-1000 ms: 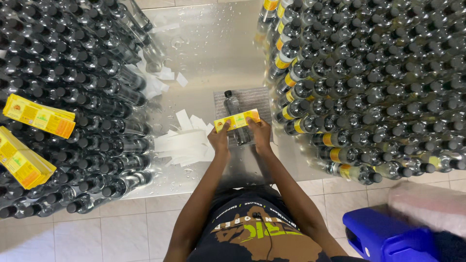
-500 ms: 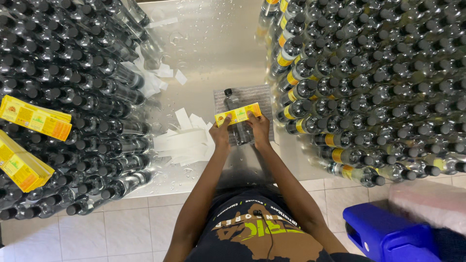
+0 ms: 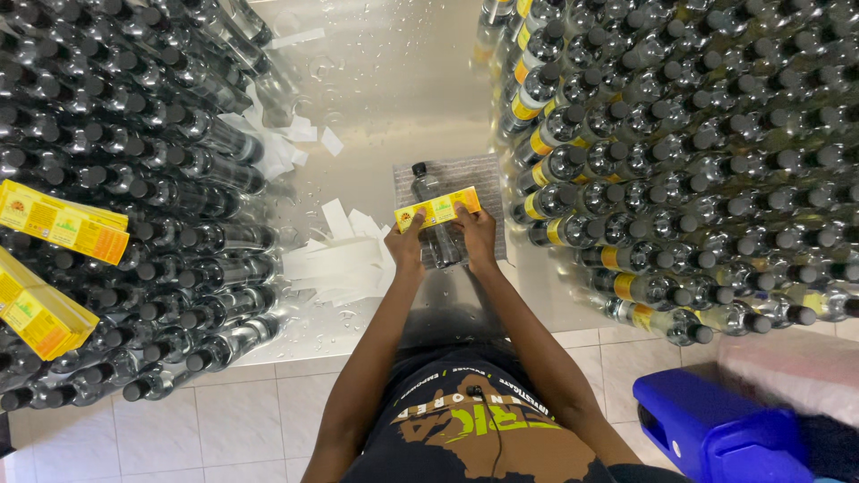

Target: The person applies yellow labels to clear plastic bottles on a metal table. They pick up a label, wrap it around a bottle, smooth it down, and then place the labeled bottle into a large group of similar bottles on the right side of the table.

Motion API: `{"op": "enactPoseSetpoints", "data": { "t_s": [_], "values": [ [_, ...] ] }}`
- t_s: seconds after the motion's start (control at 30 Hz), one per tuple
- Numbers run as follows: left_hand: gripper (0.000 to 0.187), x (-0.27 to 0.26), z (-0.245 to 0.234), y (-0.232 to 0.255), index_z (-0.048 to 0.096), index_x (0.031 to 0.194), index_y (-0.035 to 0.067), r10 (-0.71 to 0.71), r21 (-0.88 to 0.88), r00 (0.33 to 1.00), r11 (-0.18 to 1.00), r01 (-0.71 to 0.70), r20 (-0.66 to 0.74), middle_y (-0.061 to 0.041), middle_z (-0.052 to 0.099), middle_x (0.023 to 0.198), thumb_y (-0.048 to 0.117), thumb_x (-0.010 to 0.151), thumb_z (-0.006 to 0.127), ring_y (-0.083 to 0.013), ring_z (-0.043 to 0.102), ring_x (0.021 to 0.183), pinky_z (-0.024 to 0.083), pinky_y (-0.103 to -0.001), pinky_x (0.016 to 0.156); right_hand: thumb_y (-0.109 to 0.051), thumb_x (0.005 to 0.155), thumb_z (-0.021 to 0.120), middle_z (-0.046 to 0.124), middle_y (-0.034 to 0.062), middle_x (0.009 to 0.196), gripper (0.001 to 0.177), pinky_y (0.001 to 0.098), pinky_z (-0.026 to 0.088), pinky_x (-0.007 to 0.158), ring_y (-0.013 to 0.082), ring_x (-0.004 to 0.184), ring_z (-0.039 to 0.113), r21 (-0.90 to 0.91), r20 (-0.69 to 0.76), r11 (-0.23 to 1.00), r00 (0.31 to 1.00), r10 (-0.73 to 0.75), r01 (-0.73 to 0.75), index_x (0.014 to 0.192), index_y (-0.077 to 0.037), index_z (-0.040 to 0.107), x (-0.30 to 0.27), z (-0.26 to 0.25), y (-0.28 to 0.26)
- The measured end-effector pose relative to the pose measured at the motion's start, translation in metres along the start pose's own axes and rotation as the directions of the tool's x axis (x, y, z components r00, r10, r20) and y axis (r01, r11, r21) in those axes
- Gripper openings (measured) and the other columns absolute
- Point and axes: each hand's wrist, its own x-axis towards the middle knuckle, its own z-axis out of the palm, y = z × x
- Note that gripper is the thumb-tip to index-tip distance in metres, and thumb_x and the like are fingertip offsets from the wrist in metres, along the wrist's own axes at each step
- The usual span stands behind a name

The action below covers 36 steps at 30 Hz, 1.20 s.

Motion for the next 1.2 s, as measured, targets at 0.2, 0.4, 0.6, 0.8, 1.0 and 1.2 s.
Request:
{"op": "enactPoseSetpoints", "data": {
  "t_s": [0.2, 0.4, 0.6, 0.8, 1.0, 1.2],
  "values": [
    [0.050, -0.004, 0.000, 0.007, 0.075, 0.124, 0.002, -0.012, -0.010, 1.000, 1.000, 0.012, 0.002, -0.019, 0.079, 0.116, 0.030, 0.090, 0.098, -0.0296, 0.080, 0.106, 0.058, -0.042, 0.096, -0.030, 0.104, 0.084, 0.073, 0.0168, 0.105, 0.045, 0.0362, 0.065, 0.084, 0.0248, 0.094, 0.077, -0.033, 0.004, 0.999, 1.000, -0.006, 0.006, 0.128, 0.005, 0.070, -0.002, -0.001, -0.002],
    [0.048, -0.009, -0.001, 0.012, 0.074, 0.125, 0.000, -0.019, -0.013, 1.000, 1.000, 0.019, 0.010, -0.020, 0.078, 0.117, 0.028, 0.093, 0.096, -0.0298, 0.080, 0.106, 0.059, -0.041, 0.097, -0.032, 0.103, 0.084, 0.072, 0.0180, 0.104, 0.046, 0.0364, 0.065, 0.085, 0.0263, 0.095, 0.077, -0.053, -0.002, 0.999, 1.000, 0.003, -0.003, 0.128, 0.004, 0.070, 0.002, -0.002, 0.001],
    [0.049, -0.008, 0.000, 0.012, 0.074, 0.125, 0.001, -0.022, -0.006, 1.000, 1.000, 0.022, 0.000, -0.019, 0.078, 0.116, 0.029, 0.091, 0.097, -0.0288, 0.080, 0.105, 0.059, -0.041, 0.096, -0.031, 0.103, 0.083, 0.072, 0.0183, 0.105, 0.047, 0.0356, 0.065, 0.086, 0.0257, 0.097, 0.077, -0.071, -0.005, 0.997, 1.000, 0.006, -0.006, 0.130, 0.005, 0.070, -0.004, 0.001, -0.007],
    [0.049, 0.014, 0.000, -0.007, 0.075, 0.123, 0.001, -0.024, -0.027, 0.999, 0.999, 0.023, -0.029, -0.020, 0.079, 0.113, 0.028, 0.090, 0.098, -0.0298, 0.082, 0.101, 0.063, -0.039, 0.091, -0.030, 0.102, 0.084, 0.072, 0.0152, 0.099, 0.040, 0.0343, 0.062, 0.086, 0.0219, 0.093, 0.075, -0.136, -0.034, 0.991, 0.999, -0.002, -0.003, 0.123, 0.003, 0.074, -0.010, 0.006, -0.011],
    [0.049, 0.004, 0.008, -0.006, 0.077, 0.119, 0.003, -0.009, -0.042, 0.999, 0.999, 0.007, -0.048, -0.017, 0.080, 0.107, 0.029, 0.086, 0.101, -0.0257, 0.083, 0.093, 0.066, -0.037, 0.087, -0.038, 0.098, 0.088, 0.079, 0.0108, 0.092, 0.034, 0.0350, 0.062, 0.078, 0.0189, 0.085, 0.078, -0.297, -0.086, 0.955, 0.996, -0.008, -0.018, 0.110, -0.006, 0.081, -0.006, 0.009, -0.007],
    [0.051, -0.015, 0.016, 0.010, 0.076, 0.123, 0.001, -0.022, -0.093, 0.998, 0.996, 0.017, -0.053, -0.019, 0.079, 0.111, 0.023, 0.085, 0.101, -0.0337, 0.082, 0.098, 0.068, -0.040, 0.080, -0.054, 0.102, 0.083, 0.076, 0.0146, 0.111, 0.063, 0.0422, 0.061, 0.089, 0.0261, 0.106, 0.075, -0.428, -0.061, 0.904, 0.998, -0.026, -0.003, 0.139, -0.006, 0.066, 0.000, -0.002, 0.009]
  ]
}}
